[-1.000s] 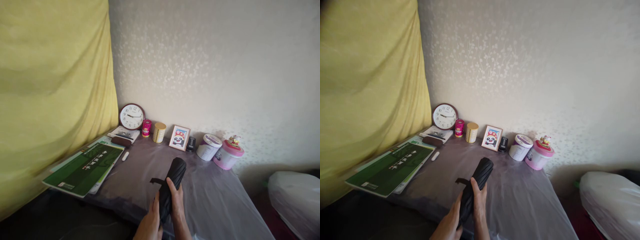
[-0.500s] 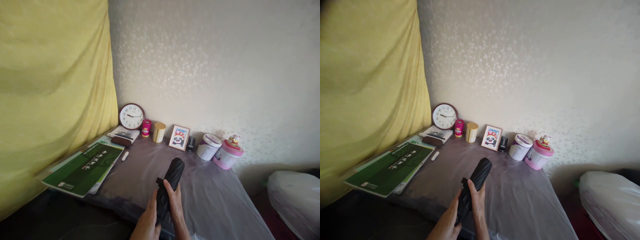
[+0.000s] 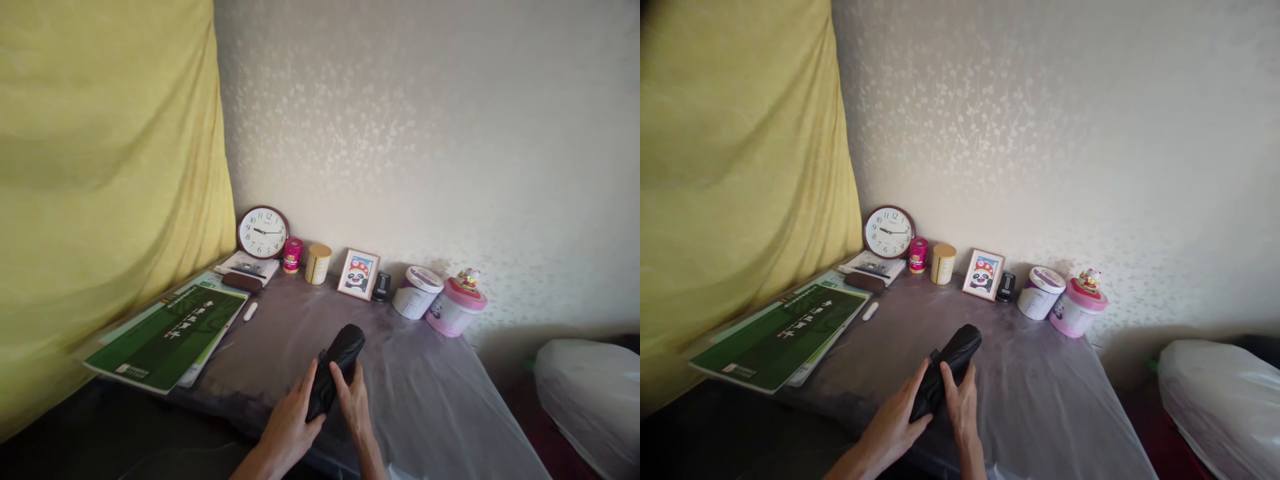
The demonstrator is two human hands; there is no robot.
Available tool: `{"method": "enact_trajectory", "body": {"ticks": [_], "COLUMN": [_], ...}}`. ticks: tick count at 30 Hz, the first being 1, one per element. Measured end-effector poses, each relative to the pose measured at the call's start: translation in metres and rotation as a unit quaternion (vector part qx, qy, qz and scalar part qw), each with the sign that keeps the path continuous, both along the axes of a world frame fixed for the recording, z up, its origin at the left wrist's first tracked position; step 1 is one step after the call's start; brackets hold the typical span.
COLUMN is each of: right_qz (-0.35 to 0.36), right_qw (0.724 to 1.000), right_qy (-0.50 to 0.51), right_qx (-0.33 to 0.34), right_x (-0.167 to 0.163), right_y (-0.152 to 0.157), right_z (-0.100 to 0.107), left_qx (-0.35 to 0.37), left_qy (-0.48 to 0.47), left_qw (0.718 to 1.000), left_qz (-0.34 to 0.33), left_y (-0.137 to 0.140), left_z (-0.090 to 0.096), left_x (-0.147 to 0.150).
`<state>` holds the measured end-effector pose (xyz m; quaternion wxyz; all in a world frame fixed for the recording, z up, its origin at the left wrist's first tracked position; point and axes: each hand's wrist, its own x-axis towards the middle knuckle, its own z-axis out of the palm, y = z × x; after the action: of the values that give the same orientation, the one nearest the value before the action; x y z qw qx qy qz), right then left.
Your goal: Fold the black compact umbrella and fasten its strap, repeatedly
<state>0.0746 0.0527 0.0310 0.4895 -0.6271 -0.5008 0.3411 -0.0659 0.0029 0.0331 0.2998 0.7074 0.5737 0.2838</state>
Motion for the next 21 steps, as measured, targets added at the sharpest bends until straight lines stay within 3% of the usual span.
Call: {"method": "enact_trajectory", "body": {"ticks": [4,6,9,12,16,21], "right_qz": [-0.027,0.020,0.123,0.150,0.156,0.211], "right_qw": [0.987,0.979,0.966,0.965,0.976,0.973], "right_qy": [-0.136,-0.167,-0.156,-0.105,-0.017,0.053], "right_qx": [0.080,0.115,0.164,0.190,0.148,0.076], "right_x": [0.007,0.008,0.009,0.014,0.024,0.028], "right_y": [0.002,0.001,0.002,0.003,-0.001,-0.010], "right_z": [-0.019,-0.021,-0.017,-0.015,-0.015,0.003], "left_qx": [-0.030,-0.027,-0.030,-0.030,-0.018,-0.011], "left_qy": [0.136,0.167,0.197,0.225,0.260,0.286], "left_qw": [0.990,0.986,0.980,0.974,0.965,0.958], "left_qz": [0.010,0.007,0.003,0.002,0.003,-0.006], "left_y": [0.000,-0.001,-0.002,-0.003,-0.004,-0.005], "left_z": [-0.001,0.000,0.004,0.007,0.008,0.011], "left_x": [0.000,0.001,0.003,0.005,0.006,0.009]}}
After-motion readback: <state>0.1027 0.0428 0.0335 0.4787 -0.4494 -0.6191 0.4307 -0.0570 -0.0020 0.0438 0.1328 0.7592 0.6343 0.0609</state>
